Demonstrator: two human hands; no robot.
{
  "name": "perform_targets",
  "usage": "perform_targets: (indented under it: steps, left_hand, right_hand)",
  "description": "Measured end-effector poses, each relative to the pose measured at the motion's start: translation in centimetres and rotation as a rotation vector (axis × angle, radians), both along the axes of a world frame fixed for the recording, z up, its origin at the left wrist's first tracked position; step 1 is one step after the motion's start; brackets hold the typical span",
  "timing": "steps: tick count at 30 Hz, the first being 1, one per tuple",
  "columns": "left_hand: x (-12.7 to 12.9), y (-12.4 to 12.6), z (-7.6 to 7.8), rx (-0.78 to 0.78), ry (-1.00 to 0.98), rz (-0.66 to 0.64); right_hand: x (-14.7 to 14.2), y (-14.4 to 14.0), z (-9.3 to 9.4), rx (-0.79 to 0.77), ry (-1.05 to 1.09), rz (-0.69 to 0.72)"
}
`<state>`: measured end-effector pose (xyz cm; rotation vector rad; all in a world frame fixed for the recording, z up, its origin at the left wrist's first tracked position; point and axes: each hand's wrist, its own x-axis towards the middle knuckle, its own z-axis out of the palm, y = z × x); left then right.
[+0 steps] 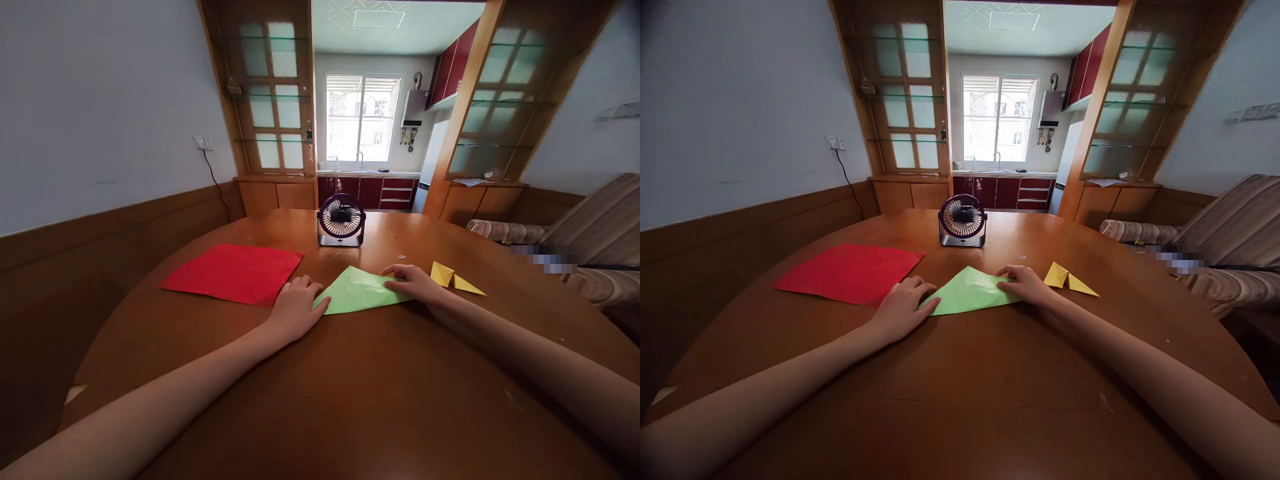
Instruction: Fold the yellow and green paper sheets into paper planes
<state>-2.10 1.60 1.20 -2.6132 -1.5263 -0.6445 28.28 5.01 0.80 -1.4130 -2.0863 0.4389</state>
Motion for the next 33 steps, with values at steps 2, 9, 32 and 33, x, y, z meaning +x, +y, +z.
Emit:
perform_targets:
  steps: [2,9,32,33]
  left_hand:
    - [0.0,0.0,-0.1,-0.001,0.022,-0.014]
    - [0.1,-0.1,0.1,-0.119,-0.088,-0.115]
    - [0.3,0.8,-0.9,-0.385,-0.819,-0.302]
    - [0.3,0.8,-0.9,-0.388,-0.82,-0.304]
  right_hand:
    - [0.0,0.0,0.2,-0.011,-0.03,0.004]
    - [-0.4,0.7,0.8,0.084,-0.125,0.023]
    - [-3.6,1.6,4.6,-0.643,0.728,0.05]
    - [-3.6,1.5,4.6,-0.634,0.736,0.046]
